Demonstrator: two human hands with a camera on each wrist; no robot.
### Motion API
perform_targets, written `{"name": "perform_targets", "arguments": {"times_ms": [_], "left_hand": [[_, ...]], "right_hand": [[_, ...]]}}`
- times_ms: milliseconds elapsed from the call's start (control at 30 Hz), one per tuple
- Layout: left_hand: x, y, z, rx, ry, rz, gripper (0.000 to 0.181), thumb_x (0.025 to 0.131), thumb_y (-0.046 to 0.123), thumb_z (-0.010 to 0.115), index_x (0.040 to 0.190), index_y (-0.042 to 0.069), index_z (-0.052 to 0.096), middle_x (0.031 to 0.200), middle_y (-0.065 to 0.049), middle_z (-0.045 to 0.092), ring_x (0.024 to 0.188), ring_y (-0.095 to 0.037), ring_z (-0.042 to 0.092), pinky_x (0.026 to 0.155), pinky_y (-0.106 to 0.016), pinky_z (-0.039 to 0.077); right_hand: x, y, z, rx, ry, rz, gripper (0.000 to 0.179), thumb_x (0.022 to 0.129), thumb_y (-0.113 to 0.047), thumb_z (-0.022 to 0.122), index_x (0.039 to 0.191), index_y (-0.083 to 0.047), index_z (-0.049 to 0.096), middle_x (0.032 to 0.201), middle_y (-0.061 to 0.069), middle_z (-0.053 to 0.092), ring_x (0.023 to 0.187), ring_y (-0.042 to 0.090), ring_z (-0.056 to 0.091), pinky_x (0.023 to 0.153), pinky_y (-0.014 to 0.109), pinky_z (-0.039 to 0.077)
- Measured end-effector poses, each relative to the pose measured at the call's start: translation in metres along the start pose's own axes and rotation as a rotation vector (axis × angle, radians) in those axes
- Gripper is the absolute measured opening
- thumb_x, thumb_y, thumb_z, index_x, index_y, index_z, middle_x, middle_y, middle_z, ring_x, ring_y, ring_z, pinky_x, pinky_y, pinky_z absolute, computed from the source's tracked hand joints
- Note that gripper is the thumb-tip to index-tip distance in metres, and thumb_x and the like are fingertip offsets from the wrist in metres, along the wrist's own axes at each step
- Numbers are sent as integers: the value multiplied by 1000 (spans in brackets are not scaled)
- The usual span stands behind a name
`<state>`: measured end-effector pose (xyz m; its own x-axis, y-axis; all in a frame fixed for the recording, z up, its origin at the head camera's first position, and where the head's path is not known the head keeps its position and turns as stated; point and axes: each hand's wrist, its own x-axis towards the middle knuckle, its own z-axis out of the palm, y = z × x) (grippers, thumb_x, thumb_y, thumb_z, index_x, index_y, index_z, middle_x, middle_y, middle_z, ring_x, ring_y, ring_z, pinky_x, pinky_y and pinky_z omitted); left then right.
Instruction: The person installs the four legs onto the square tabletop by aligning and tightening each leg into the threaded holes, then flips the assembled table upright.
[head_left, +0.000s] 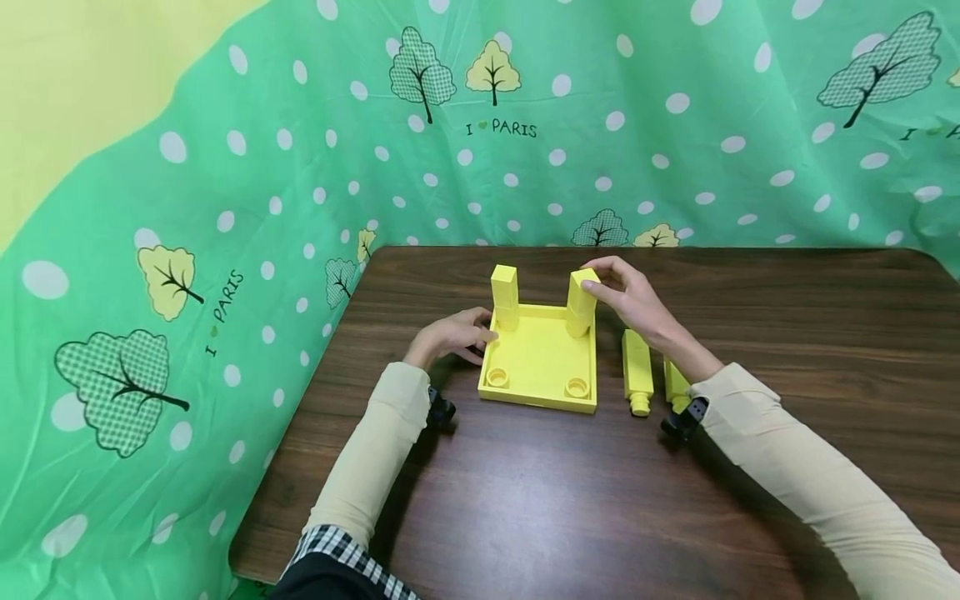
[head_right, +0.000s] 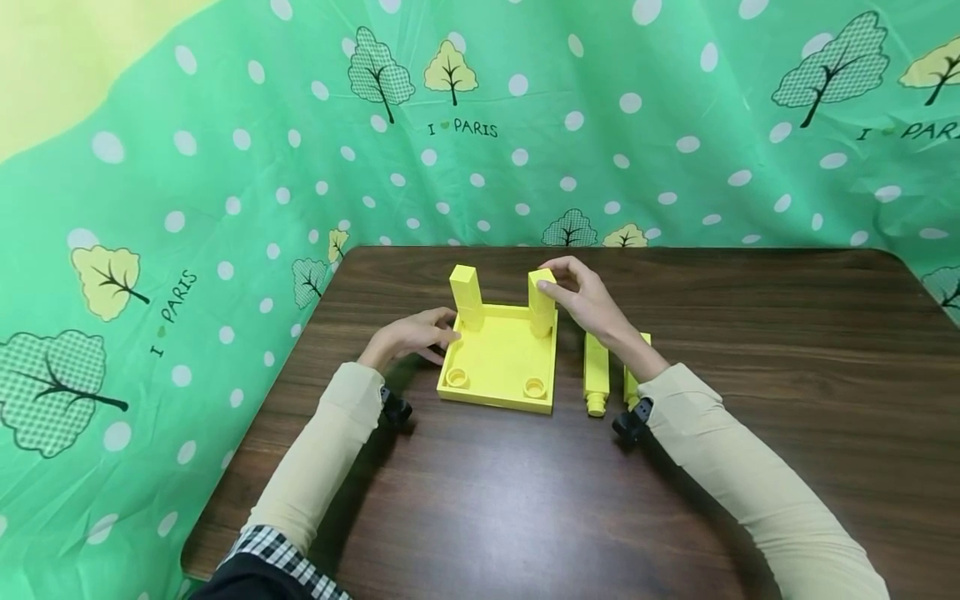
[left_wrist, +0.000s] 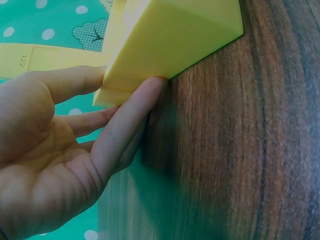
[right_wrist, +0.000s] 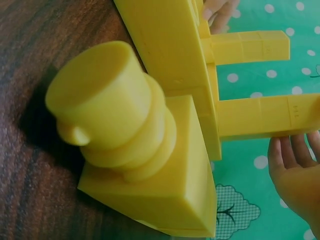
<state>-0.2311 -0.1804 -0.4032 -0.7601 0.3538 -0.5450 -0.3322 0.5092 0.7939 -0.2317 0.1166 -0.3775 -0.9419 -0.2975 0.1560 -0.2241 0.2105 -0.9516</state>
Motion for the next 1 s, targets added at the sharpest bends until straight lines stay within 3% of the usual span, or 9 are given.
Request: {"name": "perform_targets", "arguments": {"times_ms": [333, 567, 1000], "left_hand": [[-2, 1, 1, 8, 1, 2, 53, 99, 17, 53, 146, 11, 29, 126, -17, 46, 95, -24, 57, 79, -37, 59], [-3, 2, 1, 9, -1, 2, 52, 99, 17, 52, 145, 11, 29, 127, -18, 46, 97, -25, 57, 79, -37, 59], [-1, 1, 1, 14, 1, -8, 53, 99, 18, 53, 145, 11, 30, 127, -17, 45, 96, -25, 57, 78, -36, 59]], "right_hand": [[-1, -3, 0, -46, 12, 23, 39, 95, -24, 61, 125, -3, 49, 109, -3, 54, 95, 7, 55, 76, 19, 47], [-10, -25, 3, -93, 9, 28, 37, 95, -22, 61, 123, 0, 49, 106, 3, 53, 93, 10, 55, 74, 20, 48], [-2, -1, 2, -215, 79, 18, 45, 90, -40, 65, 121, -10, 50, 109, 4, 52, 95, 13, 54, 73, 20, 48]]}}
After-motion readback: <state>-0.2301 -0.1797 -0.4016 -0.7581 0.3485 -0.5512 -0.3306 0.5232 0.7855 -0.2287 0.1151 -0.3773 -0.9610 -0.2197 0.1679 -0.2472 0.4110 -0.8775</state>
